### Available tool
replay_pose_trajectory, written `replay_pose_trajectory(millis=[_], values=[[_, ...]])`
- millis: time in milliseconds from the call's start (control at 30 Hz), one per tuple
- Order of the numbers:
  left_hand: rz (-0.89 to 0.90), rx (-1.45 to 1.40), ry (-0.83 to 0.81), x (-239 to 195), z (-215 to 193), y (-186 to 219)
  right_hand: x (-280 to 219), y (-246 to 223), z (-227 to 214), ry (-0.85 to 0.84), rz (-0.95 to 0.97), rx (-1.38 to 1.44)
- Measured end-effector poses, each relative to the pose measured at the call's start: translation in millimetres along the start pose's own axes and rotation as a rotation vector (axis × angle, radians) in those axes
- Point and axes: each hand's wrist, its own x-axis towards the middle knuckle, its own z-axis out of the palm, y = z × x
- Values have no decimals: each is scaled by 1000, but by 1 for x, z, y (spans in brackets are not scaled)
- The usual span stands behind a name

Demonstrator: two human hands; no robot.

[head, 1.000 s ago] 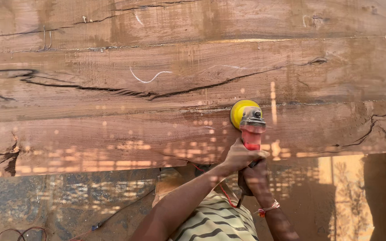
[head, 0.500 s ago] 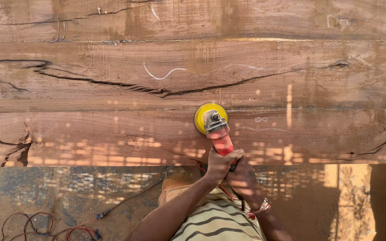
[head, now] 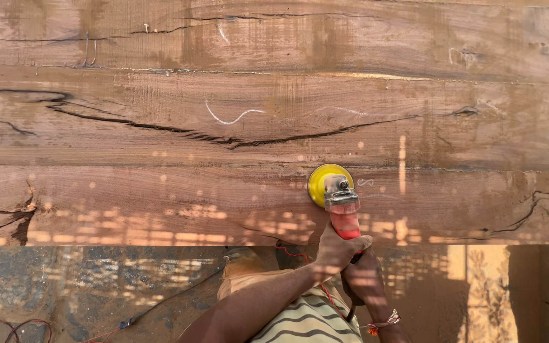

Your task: The person uses a handheld electric sander to smooth the surface of a large wooden plank. They move the tool back and forth across the wood, covering different sections to even out the surface.

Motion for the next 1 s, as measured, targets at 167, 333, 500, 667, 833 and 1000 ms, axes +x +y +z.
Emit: replay_pose_trajectory(millis=[167, 333, 500, 667, 833, 1000], values=[[0, 82, -71, 10, 4, 5, -8, -21, -8, 115, -3, 157], [5, 194, -108, 13, -19, 5, -18, -19, 20, 117, -43, 260], [60, -201, 142, -4, -67, -5, -9, -42, 60, -35, -321, 132], [20, -415, 352, 10, -91, -7, 32, -55, 91, -38, -730, 5], [129, -325, 104, 31, -21, -8, 50, -7, 45, 73, -827, -159], [135, -166, -96, 45, 70, -11, 33, 40, -32, 140, -231, 384]])
